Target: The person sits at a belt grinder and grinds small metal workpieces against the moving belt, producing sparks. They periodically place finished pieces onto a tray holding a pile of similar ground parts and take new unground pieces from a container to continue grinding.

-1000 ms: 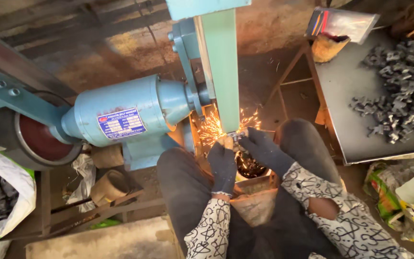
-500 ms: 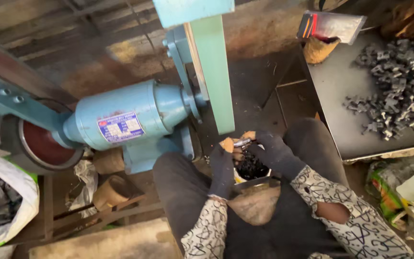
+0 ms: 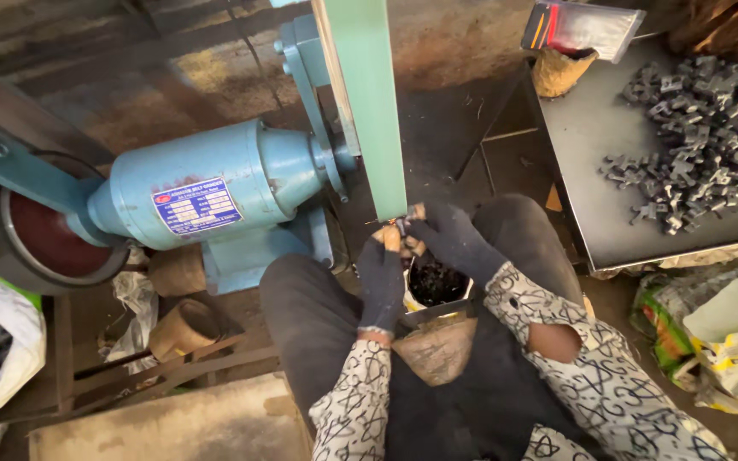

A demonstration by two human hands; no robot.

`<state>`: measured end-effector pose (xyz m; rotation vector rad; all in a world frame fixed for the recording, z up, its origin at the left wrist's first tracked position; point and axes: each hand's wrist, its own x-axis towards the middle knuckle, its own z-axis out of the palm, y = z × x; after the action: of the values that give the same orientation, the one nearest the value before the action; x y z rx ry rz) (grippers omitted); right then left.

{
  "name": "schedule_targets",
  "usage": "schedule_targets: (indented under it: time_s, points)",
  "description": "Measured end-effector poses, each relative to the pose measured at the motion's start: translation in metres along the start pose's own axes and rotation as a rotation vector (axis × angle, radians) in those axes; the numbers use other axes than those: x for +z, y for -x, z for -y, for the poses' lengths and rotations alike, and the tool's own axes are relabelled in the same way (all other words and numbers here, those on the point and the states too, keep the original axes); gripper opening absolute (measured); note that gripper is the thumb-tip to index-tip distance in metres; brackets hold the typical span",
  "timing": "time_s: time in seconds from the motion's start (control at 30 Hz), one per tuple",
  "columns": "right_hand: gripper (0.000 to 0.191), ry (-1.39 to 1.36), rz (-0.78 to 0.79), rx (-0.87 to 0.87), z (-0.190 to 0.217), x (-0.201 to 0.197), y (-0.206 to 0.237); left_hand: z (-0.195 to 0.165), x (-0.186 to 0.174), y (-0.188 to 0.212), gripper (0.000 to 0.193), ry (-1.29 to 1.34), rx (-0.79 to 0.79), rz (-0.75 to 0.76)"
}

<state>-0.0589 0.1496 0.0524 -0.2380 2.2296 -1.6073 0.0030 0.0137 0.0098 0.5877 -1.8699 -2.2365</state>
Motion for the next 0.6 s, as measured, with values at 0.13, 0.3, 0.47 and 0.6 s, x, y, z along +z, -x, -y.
schedule_targets:
  time_s: [0.13,0.3,0.47,0.6]
  points:
    - [0.019,0.058,-0.006,0.017,-0.019,0.006,-0.016,-0.003,0.003,-0.006,0.027,-0.223,0.017,-0.078]
    - [0.016,-0.283,0.021,0.005,-0.044,0.01,-0.013,-0.007,-0.006,-0.008,0.027,-0.442,0.149,0.03]
    - [0.017,-0.251,-0.125,-0.043,-0.042,0.004,-0.019,0.01,0.012,-0.007,0.028,-0.063,0.065,-0.002]
    - [0.017,-0.279,-0.075,-0.037,-0.029,0.007,-0.01,0.027,0.007,-0.005,0.028,-0.629,0.07,-0.079]
